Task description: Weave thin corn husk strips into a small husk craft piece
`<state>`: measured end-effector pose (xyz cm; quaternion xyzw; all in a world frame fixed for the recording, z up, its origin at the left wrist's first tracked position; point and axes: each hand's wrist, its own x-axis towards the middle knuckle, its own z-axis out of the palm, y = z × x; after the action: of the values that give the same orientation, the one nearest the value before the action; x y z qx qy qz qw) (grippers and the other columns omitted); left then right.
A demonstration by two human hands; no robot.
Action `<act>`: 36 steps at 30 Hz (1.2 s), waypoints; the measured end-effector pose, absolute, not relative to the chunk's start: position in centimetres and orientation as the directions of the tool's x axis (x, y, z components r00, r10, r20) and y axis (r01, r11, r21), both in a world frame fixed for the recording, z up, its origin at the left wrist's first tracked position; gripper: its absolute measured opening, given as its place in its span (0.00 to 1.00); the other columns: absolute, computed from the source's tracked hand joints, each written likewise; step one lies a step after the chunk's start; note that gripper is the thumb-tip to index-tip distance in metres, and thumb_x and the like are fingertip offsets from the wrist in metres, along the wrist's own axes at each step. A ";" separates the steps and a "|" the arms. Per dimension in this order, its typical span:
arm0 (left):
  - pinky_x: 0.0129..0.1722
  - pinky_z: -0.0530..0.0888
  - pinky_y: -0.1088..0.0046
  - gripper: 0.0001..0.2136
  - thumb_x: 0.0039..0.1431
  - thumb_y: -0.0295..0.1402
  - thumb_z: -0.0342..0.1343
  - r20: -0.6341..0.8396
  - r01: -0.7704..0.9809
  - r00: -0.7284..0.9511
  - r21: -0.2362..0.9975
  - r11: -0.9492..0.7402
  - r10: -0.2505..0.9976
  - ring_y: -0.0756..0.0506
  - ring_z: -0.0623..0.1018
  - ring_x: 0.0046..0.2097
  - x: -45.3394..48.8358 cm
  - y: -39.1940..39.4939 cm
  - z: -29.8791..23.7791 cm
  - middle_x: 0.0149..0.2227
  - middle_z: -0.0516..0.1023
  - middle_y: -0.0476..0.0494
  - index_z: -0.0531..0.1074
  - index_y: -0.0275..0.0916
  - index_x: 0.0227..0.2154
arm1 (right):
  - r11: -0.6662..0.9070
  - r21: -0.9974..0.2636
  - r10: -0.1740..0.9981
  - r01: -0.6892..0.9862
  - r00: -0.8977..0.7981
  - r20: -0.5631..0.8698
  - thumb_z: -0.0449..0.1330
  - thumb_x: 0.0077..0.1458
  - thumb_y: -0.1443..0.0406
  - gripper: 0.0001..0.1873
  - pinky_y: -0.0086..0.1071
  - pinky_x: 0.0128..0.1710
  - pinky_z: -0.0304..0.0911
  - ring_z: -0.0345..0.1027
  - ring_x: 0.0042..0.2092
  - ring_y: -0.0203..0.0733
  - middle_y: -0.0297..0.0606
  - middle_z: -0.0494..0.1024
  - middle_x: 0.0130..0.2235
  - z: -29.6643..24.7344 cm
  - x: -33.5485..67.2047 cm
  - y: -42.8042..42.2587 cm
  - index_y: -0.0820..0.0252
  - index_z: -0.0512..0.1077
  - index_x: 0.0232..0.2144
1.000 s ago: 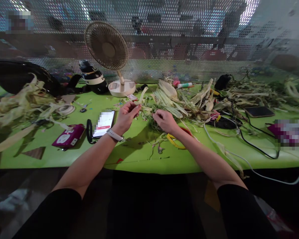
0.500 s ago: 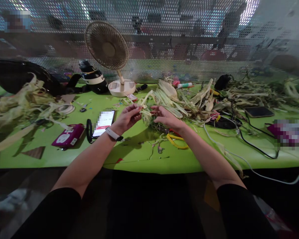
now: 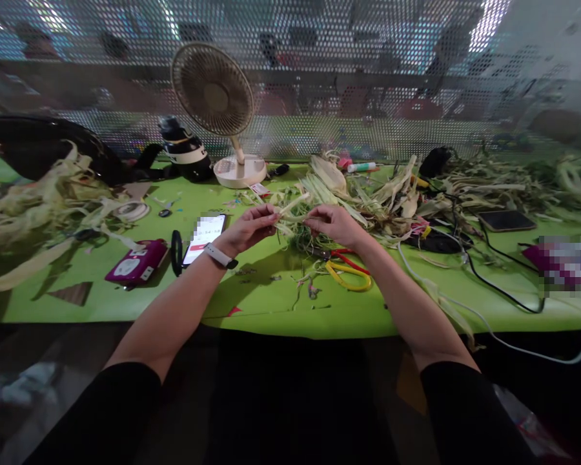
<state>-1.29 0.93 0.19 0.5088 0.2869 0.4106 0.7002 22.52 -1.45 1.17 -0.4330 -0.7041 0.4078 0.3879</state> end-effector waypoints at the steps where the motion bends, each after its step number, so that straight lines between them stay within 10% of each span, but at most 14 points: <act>1: 0.27 0.65 0.79 0.12 0.45 0.31 0.71 0.016 -0.256 0.462 0.960 0.116 0.887 0.57 0.68 0.26 -1.3 1.2 0.1 0.26 0.72 0.53 0.71 0.36 0.26 | 0.342 -0.872 0.920 0.350 -0.315 0.234 0.66 0.51 0.47 0.21 0.36 0.32 0.64 0.66 0.27 0.37 0.33 0.74 0.24 1.2 22.5 -1.6 0.59 0.75 0.30; 9: 0.30 0.64 0.76 0.06 0.50 0.31 0.67 0.120 0.015 0.391 0.990 -0.137 0.913 0.54 0.67 0.27 -1.0 1.7 -0.7 0.26 0.73 0.50 0.76 0.36 0.28 | 0.668 -0.400 0.720 0.627 -0.411 0.559 0.60 0.60 0.57 0.10 0.46 0.47 0.65 0.71 0.46 0.51 0.45 0.79 0.44 2.0 21.4 -3.3 0.55 0.76 0.32; 20: 0.38 0.70 0.71 0.04 0.56 0.30 0.62 0.252 0.087 0.697 0.900 -0.428 0.671 0.50 0.72 0.33 0.1 -0.9 0.0 0.31 0.74 0.47 0.73 0.37 0.32 | 0.455 -0.510 0.838 0.730 -0.156 0.523 0.46 0.66 0.48 0.21 0.40 0.36 0.62 0.71 0.36 0.51 0.47 0.78 0.35 -0.8 19.2 -4.0 0.57 0.69 0.41; 36: 0.43 0.71 0.71 0.17 0.43 0.38 0.73 0.052 -0.236 0.566 0.966 0.101 0.823 0.52 0.73 0.35 1.2 -1.5 -0.3 0.31 0.75 0.52 0.76 0.38 0.35 | 0.402 -0.564 0.792 0.721 0.035 0.610 0.46 0.65 0.44 0.26 0.41 0.34 0.63 0.71 0.34 0.49 0.48 0.77 0.37 -1.5 19.3 -3.7 0.59 0.69 0.44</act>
<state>1.16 -1.50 -0.34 0.5505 0.2664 0.3824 0.6926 19.32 -3.74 -1.52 -0.5453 -0.6935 0.0378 0.4693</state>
